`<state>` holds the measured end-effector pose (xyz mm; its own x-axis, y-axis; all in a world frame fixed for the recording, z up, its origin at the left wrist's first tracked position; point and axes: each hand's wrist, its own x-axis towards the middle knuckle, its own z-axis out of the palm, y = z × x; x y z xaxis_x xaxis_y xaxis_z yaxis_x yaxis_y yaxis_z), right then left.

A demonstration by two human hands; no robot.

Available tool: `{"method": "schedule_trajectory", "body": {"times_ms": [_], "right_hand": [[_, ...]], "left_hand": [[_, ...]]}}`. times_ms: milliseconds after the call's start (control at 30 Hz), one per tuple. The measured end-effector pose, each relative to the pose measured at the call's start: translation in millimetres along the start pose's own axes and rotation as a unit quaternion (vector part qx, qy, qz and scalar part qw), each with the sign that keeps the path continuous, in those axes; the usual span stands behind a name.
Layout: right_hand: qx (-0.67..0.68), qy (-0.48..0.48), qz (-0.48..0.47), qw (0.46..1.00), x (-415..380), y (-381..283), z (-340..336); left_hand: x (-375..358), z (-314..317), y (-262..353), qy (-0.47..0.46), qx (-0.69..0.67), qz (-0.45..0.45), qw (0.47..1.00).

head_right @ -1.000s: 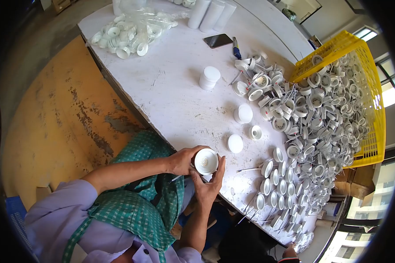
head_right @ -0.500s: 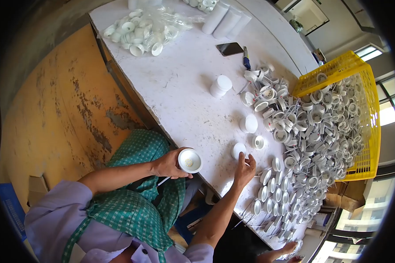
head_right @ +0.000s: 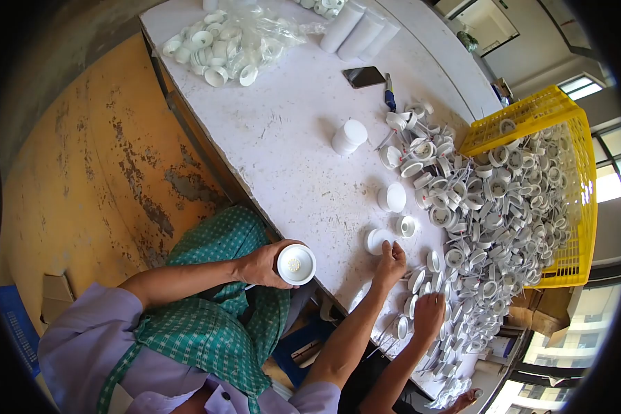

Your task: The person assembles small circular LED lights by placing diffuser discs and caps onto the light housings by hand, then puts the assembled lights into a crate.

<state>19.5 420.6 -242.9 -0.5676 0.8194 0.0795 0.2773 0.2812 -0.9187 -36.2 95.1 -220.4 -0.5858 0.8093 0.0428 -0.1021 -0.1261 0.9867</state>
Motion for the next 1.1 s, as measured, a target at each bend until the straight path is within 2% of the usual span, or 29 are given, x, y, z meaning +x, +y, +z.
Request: {"method": "schedule_trajectory", "body": {"times_ms": [67,100,167,200,333,467,567,767,1100], "right_hand": [[0.089,0.04,-0.014,0.995,1,5,0],[0.089,0.04,-0.014,0.995,-1,4,-2],[0.183,0.033,0.08,0.979,-9,-6,-9],[0.213,0.03,0.086,0.973,-21,-25,-8],[0.274,0.022,0.086,0.958,-42,-18,-13],[0.29,0.007,0.104,0.951,-76,-19,-5],[0.306,-0.01,0.12,0.944,-110,-20,1],[0.336,-0.047,0.15,0.929,-141,-33,19],[0.376,-0.096,0.193,0.901,-180,-70,41]], "left_hand": [[0,0,-1,-0.005,0.004,-0.001,1.0],[0,0,0,-0.005,0.001,-0.002,1.0],[-1,0,0,-0.004,0.0,-0.004,1.0],[-2,0,0,-0.003,-0.011,-0.007,1.0],[-5,-4,-2,0.0,-0.031,-0.005,1.0],[-5,-5,-4,0.002,-0.062,-0.019,0.998],[-6,-8,5,0.013,-0.024,-0.013,1.0],[-12,-9,8,0.021,-0.043,-0.018,0.999],[-19,-12,7,0.043,0.0,0.012,0.999]]}}
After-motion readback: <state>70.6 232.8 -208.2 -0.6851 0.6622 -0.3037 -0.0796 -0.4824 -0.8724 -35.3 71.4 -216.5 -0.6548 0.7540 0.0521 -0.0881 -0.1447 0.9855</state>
